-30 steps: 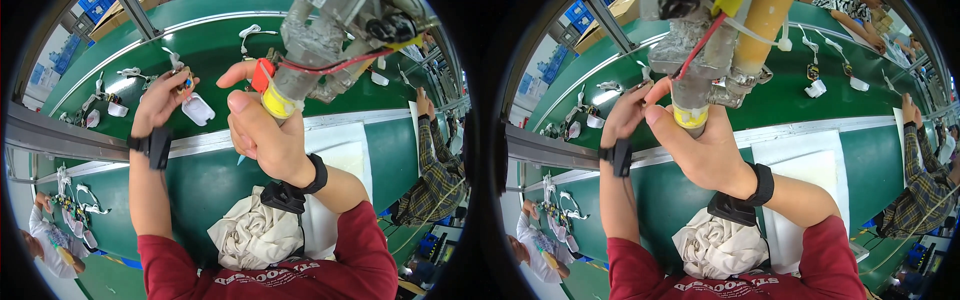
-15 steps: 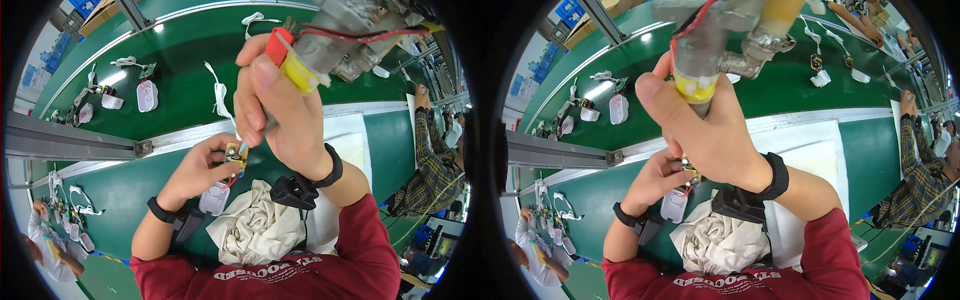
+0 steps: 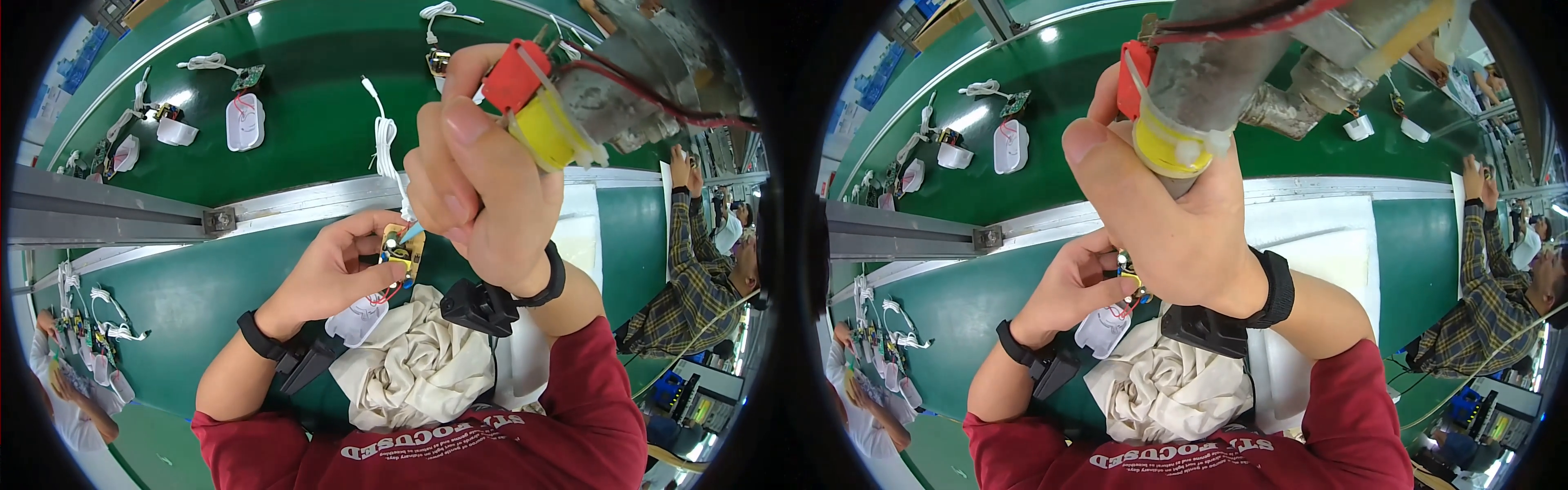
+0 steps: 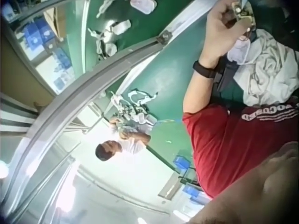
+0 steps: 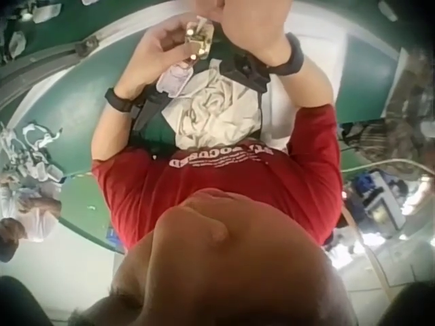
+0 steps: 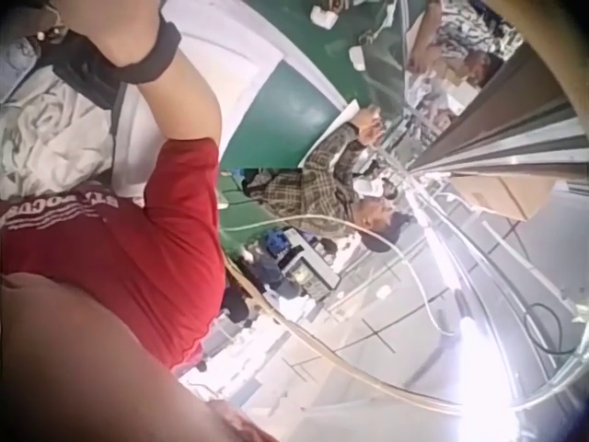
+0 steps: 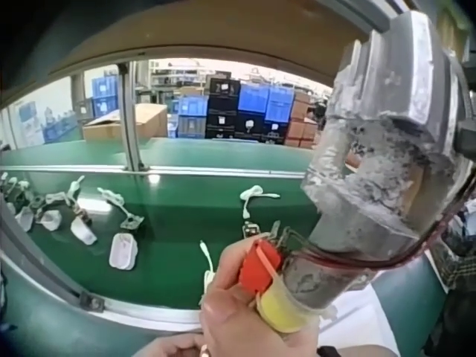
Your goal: The person picks up a circuit board and places it into a white plastic housing, then applies glue from a handheld dispenser to the components. This process is repeated for several units, which are then set aside on the green conveyor belt.
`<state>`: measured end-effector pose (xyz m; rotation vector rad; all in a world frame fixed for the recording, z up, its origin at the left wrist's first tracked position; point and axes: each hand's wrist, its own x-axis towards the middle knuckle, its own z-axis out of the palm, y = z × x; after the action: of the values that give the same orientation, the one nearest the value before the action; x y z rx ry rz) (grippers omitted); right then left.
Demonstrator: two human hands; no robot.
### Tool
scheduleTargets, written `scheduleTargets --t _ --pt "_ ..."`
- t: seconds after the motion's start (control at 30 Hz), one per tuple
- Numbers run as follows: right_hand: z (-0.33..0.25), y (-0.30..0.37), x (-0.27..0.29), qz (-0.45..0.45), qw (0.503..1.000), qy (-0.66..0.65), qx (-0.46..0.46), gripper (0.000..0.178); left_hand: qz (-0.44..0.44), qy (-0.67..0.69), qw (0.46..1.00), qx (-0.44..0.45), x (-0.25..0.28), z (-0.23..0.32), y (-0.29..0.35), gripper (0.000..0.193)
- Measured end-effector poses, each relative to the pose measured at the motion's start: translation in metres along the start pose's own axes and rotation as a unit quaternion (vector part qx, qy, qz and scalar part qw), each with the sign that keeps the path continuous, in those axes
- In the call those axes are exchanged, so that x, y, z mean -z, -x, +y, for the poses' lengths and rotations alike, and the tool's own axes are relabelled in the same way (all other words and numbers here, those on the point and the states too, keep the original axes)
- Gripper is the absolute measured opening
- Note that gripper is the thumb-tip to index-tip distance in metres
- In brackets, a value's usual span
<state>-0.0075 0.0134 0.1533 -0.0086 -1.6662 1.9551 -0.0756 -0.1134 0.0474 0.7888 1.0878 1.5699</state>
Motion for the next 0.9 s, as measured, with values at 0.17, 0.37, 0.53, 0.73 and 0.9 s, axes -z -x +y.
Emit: scheduleTargets --t 0.17,0.37,0.53,0.73,0.9 --pt "0.003 -0.001 -0.001 -0.009 1.0 0.014 -0.001 0.013 -0.009 0.01 1.0 -0.008 0.002 0.001 0.001 0.043" --pt "0.004 -0.001 -0.006 -0.019 1.0 0.024 0.001 0.013 -0.011 -0.001 1.0 -0.021 0.006 0.003 0.005 0.044" --pt "0.006 -0.002 -0.008 -0.016 1.0 0.024 0.001 0.013 -0.01 0.002 1.0 -0.014 0.008 0.003 0.006 0.044" --pt "0.005 -0.003 -0.011 -0.016 1.0 0.025 -0.002 0.011 0.001 0.009 1.0 -0.016 0.009 0.003 0.008 0.044" --pt "0.006 -0.005 -0.015 -0.015 1.0 0.017 0.003 0.01 -0.004 -0.003 1.0 -0.011 0.013 0.003 0.012 0.044"
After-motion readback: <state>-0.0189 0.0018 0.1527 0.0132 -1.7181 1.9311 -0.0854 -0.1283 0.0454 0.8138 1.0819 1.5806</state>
